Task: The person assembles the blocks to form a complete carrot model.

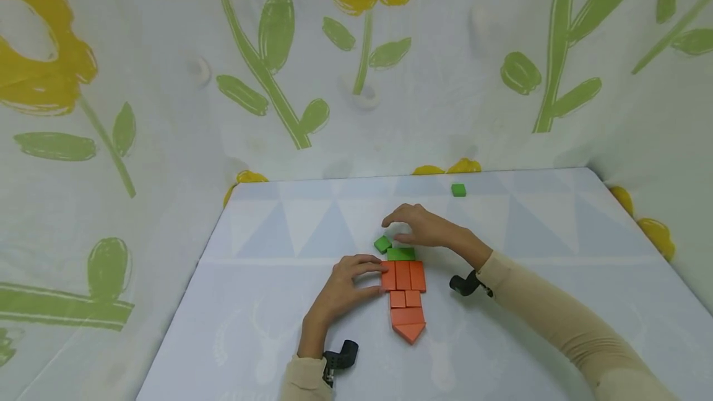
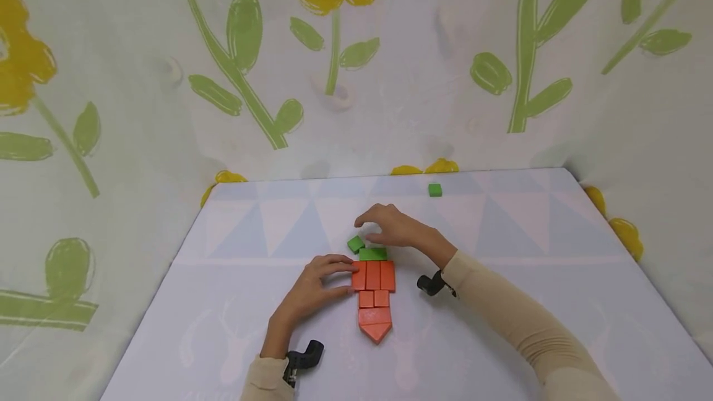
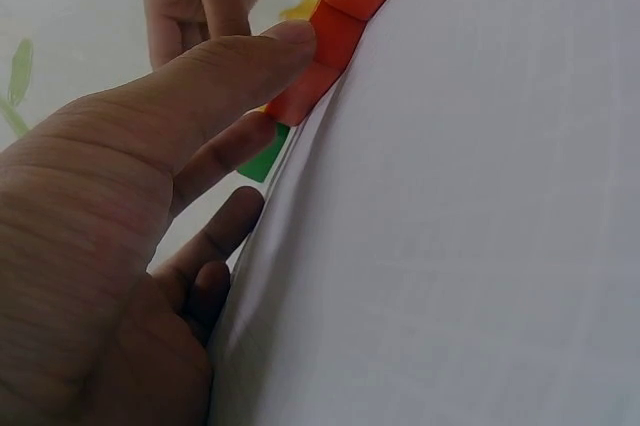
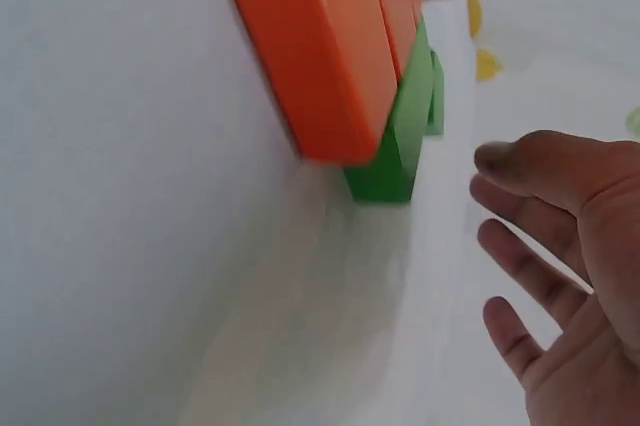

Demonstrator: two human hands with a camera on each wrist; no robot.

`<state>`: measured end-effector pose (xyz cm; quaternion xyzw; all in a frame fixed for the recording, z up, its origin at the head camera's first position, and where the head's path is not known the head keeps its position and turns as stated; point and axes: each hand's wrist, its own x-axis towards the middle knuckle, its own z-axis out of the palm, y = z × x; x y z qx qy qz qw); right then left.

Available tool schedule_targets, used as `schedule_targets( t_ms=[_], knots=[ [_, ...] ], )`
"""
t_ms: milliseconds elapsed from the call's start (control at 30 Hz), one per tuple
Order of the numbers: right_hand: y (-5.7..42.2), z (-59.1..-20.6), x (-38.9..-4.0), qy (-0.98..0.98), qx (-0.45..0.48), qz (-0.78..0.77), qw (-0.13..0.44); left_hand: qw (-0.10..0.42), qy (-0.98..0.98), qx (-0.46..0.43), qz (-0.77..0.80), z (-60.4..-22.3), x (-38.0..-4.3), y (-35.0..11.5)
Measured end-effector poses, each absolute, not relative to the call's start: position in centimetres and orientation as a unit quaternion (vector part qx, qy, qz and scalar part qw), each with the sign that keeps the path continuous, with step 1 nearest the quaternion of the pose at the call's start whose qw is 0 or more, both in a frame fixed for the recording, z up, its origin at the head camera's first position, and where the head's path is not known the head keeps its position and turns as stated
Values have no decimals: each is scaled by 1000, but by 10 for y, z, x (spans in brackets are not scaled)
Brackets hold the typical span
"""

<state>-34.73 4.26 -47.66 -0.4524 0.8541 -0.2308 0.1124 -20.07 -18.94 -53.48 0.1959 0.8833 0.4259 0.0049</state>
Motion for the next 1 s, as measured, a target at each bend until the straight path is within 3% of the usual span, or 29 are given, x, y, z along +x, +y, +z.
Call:
schedule_targets(
  t_ms=[200,333,600,800,1000],
  knots=[
    [70,-478,-368,891,-386,-240,21,9,886,188,423,-533,-204,-190],
    [92,-481,-383,920,-308,-240,-9,17,886,181,426,-533,-203,-191],
    [135,-491,-414,966,-148,-209,23,19,882,181,434,-537,-201,-189],
    [152,-497,-422,975,-141,-162,50,18,882,186,432,-538,-199,-187],
    [150,-493,-417,972,-150,-181,13,8,886,189,424,-535,-201,-189]
  ],
)
